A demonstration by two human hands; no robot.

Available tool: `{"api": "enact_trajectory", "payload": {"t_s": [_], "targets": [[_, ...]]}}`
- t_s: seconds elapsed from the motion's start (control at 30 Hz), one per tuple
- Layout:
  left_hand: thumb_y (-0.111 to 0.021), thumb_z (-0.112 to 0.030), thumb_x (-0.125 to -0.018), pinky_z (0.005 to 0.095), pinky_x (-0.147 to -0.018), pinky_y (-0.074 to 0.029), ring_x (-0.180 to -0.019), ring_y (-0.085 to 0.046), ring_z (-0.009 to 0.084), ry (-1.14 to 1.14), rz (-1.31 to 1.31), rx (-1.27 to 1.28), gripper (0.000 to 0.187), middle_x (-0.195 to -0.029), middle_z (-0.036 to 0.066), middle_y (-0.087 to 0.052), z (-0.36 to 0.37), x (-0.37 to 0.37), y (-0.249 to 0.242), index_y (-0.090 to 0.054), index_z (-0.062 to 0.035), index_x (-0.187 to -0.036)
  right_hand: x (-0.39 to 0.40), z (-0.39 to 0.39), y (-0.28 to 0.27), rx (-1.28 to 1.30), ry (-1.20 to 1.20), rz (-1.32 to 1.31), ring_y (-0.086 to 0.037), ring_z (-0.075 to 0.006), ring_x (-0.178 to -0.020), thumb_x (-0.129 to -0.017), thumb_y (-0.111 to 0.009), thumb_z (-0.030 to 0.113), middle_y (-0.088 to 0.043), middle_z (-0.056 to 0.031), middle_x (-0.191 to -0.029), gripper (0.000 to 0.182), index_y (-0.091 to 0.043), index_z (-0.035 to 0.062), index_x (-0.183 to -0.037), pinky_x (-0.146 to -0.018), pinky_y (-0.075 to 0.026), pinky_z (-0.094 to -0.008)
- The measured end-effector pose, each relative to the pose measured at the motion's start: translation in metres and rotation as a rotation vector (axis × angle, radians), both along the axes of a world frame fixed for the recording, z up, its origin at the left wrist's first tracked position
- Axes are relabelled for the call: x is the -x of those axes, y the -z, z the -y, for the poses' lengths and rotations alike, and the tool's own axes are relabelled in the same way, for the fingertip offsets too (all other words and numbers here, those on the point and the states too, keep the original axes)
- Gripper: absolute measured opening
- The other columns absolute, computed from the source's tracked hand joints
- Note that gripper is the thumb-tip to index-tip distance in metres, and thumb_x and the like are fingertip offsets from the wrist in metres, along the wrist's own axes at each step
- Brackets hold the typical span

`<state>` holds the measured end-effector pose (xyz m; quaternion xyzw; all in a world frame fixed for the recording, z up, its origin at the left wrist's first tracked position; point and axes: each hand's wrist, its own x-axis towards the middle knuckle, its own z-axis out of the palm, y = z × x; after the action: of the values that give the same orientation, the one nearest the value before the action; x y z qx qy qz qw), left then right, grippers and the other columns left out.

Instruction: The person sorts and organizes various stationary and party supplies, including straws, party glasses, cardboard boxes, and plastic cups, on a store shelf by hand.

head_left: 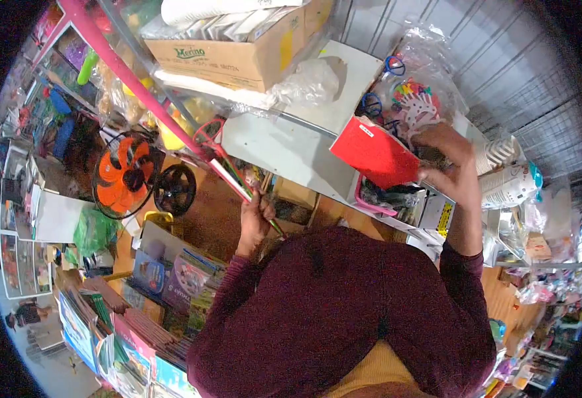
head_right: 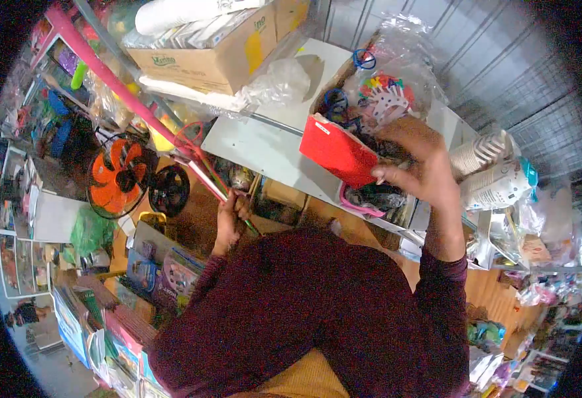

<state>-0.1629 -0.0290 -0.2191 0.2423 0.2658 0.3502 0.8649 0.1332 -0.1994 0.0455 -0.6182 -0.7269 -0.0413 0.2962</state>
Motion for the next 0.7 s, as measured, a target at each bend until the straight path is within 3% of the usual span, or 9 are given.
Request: {"api": "enact_trajectory", "payload": {"t_s": [0.03, 0.17, 0.3, 0.33, 0.4, 0.5, 0.57, 0.63, 0.7], "targets": [[-0.048, -0.025, -0.094, 0.0236, -0.041, -0.025, -0.044, -0.027, 0.0080, -0.083, -0.005, 0.025, 0.018, -0.055, -0.004, -0.028, 0.001, -0.001, -0.003, -0.049, -0.0085, -0.089, 0.001, 0.002, 0.006, -0.029, 0.010, -0.019, -0.059, -0.0351, -0.087, -0.060, -0.078, 0.036, -0.062, -0.0174, -0.089, 0.053, -0.062, -0.0020, -0.093, -0.076, -0.047, -0.0407], [-0.046, -0.022, -0.095, 0.0239, -0.040, -0.027, -0.045, -0.031, 0.0079, -0.174, -0.197, -0.195, 0.014, -0.056, -0.004, -0.032, -0.006, 0.015, -0.028, -0.048, -0.0094, -0.089, 0.011, 0.003, 0.005, -0.081, 0.057, 0.082, -0.059, -0.0363, -0.085, -0.057, -0.078, 0.040, -0.061, -0.0171, -0.088, 0.053, -0.062, -0.0008, -0.088, -0.075, -0.047, -0.0417], [-0.047, -0.017, -0.094, 0.0228, -0.043, -0.029, -0.049, -0.036, 0.0072, -0.331, -0.270, -0.607, 0.011, -0.062, -0.003, -0.041, -0.014, 0.020, -0.087, -0.050, -0.0067, -0.093, 0.012, 0.002, 0.014, -0.157, 0.112, 0.240, -0.060, -0.0341, -0.079, -0.056, -0.078, 0.040, -0.060, -0.0146, -0.083, 0.048, -0.061, 0.0015, -0.081, -0.070, -0.048, -0.0408], [-0.047, -0.015, -0.094, 0.0216, -0.046, -0.029, -0.052, -0.037, 0.0060, -0.187, -0.149, -0.553, 0.010, -0.064, -0.003, -0.043, -0.019, 0.025, -0.097, -0.050, -0.0053, -0.092, 0.012, 0.002, 0.016, -0.198, 0.126, 0.321, -0.060, -0.0318, -0.076, -0.056, -0.078, 0.038, -0.060, -0.0133, -0.080, 0.046, -0.061, 0.0022, -0.079, -0.067, -0.048, -0.0394], [-0.046, -0.011, -0.093, 0.0208, -0.046, -0.029, -0.052, -0.036, 0.0047, -0.182, -0.257, -0.760, 0.009, -0.064, -0.003, -0.043, -0.021, 0.015, -0.119, -0.051, -0.0039, -0.092, 0.011, 0.002, 0.018, -0.169, 0.169, 0.329, -0.060, -0.0293, -0.072, -0.057, -0.079, 0.036, -0.060, -0.0117, -0.078, 0.043, -0.061, 0.0026, -0.077, -0.064, -0.049, -0.0379], [-0.044, -0.006, -0.091, 0.0206, -0.044, -0.027, -0.051, -0.034, 0.0029, 0.026, -0.244, -0.902, 0.008, -0.061, -0.004, -0.039, -0.019, -0.013, -0.159, -0.050, -0.0010, -0.091, 0.013, 0.005, 0.024, -0.194, 0.241, 0.353, -0.060, -0.0255, -0.065, -0.057, -0.079, 0.031, -0.059, -0.0088, -0.072, 0.037, -0.060, 0.0037, -0.073, -0.058, -0.048, -0.0356], [-0.045, -0.006, -0.090, 0.0211, -0.043, -0.027, -0.049, -0.033, 0.0032, 0.181, -0.245, -0.800, 0.008, -0.059, -0.006, -0.037, -0.023, -0.032, -0.182, -0.051, -0.0007, -0.093, 0.019, 0.002, 0.025, -0.260, 0.272, 0.388, -0.059, -0.0242, -0.062, -0.057, -0.079, 0.029, -0.059, -0.0073, -0.069, 0.034, -0.060, 0.0044, -0.072, -0.055, -0.048, -0.0348], [-0.046, -0.007, -0.090, 0.0216, -0.043, -0.028, -0.048, -0.034, 0.0036, 0.239, -0.248, -0.806, 0.009, -0.059, -0.006, -0.037, -0.035, -0.057, -0.192, -0.051, -0.0004, -0.094, 0.026, 0.004, 0.025, -0.384, 0.262, 0.317, -0.045, -0.0253, -0.049, -0.054, -0.078, 0.017, -0.042, -0.0065, -0.055, 0.038, -0.042, 0.0072, -0.055, -0.045, -0.036, -0.0360], [-0.046, -0.010, -0.092, 0.0207, -0.039, -0.027, -0.041, -0.030, 0.0052, 0.278, -0.338, -0.950, 0.006, -0.055, -0.005, -0.035, -0.042, -0.090, -0.199, -0.050, -0.0055, -0.093, 0.026, 0.014, 0.023, -0.382, 0.286, 0.334, -0.045, -0.0248, -0.048, -0.054, -0.078, 0.017, -0.041, -0.0061, -0.055, 0.038, -0.042, 0.0075, -0.055, -0.044, -0.035, -0.0358]]}}
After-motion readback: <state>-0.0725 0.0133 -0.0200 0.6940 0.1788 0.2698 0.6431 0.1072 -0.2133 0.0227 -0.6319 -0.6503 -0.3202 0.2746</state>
